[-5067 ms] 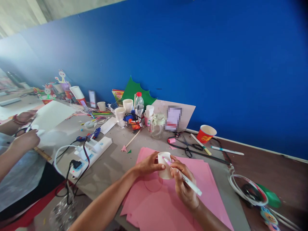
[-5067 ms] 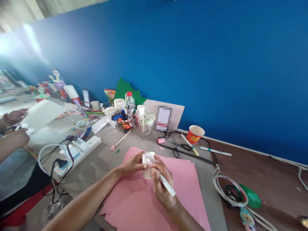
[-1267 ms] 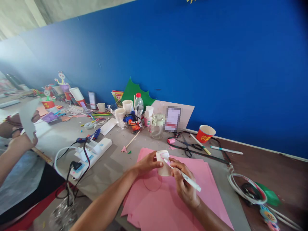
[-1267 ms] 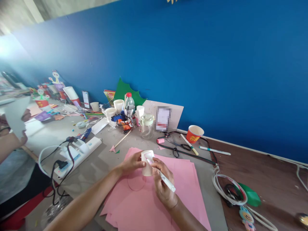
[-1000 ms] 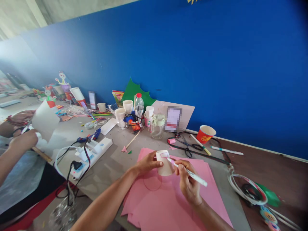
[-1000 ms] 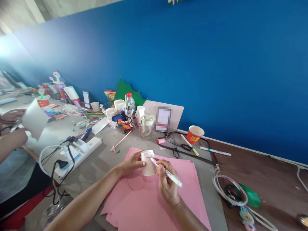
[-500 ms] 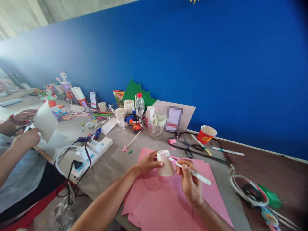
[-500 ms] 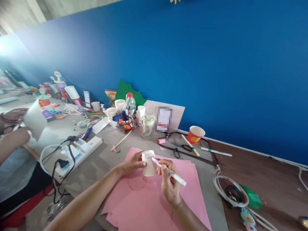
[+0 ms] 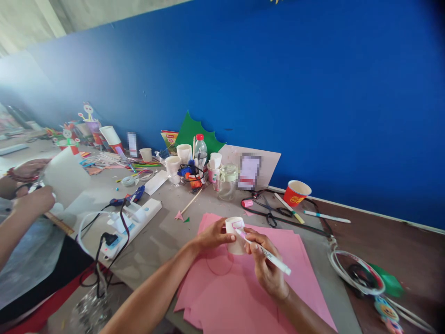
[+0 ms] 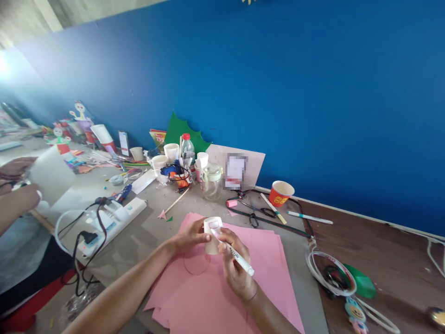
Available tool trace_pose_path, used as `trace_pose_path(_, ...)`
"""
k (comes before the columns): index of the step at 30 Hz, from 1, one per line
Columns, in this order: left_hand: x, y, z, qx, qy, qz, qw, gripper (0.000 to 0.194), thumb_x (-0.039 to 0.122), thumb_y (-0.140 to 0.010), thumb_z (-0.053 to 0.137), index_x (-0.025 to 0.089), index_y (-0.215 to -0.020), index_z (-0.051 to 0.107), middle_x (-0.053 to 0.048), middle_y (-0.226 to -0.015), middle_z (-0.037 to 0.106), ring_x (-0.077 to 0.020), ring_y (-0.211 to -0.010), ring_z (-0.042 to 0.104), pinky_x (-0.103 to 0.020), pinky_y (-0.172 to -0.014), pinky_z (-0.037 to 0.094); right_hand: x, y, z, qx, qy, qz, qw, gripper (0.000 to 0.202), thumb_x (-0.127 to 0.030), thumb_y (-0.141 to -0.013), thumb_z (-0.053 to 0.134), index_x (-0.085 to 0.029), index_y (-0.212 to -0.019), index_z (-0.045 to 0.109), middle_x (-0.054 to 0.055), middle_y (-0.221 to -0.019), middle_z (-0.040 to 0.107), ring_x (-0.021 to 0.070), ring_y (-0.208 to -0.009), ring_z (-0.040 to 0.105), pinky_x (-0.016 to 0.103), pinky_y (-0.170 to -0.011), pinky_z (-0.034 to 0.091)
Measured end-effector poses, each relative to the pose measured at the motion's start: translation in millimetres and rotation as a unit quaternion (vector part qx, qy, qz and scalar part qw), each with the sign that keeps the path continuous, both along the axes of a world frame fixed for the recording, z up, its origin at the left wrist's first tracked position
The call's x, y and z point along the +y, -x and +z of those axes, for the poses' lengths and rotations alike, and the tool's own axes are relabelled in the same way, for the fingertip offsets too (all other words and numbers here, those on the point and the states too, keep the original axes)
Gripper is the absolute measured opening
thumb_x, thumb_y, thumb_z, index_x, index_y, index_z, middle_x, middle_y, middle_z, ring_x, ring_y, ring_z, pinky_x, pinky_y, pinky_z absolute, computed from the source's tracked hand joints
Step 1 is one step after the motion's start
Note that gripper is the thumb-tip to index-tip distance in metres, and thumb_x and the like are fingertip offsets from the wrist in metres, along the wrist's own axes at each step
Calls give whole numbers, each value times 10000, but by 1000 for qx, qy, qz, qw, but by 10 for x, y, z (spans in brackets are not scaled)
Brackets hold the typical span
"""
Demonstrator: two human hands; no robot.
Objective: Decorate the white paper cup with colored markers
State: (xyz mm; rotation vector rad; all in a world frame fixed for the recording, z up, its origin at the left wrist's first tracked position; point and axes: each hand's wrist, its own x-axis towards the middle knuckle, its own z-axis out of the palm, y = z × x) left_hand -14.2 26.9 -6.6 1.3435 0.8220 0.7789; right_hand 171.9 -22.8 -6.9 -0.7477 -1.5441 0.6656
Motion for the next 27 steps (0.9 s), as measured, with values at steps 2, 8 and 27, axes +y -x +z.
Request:
trace_pose_path(2, 0, -1, -6, -1, 5, 2, 1000, 816, 649, -594, 784, 136, -1199, 593, -70, -1036, 668, -235, -964, 609, -271, -795, 462, 0, 12, 19, 1, -5, -3, 1000, 175, -311, -983, 476, -245, -1036, 630, 56, -873, 686, 228, -1005, 679, 329, -798, 558)
trace_pose_path(8, -13, 1, 20, 2, 9, 2, 1000, 833, 647, -596, 783, 130, -1218, 581, -90, -1076, 668, -251, -1002, 607, -282, -810, 466, -2, 28, 70, 11, 1, -10, 1000, 181, -311, -989, 461, -244, -1017, 628, 43, -826, 675, 204, -861, 688, 287, -675, 549)
trace_pose_path(27, -13, -5, 20, -22, 11, -7, 1000, 776, 645, -589, 787, 142, -1150, 603, -77, -1038, 670, -243, -974, 606, -257, -772, 447, 4, 26, 25, 104, 91, -30, 990, 228, -376, -990, 466, -207, -937, 609, -25, -643, 525, 137, -590, 531, 272, -573, 453)
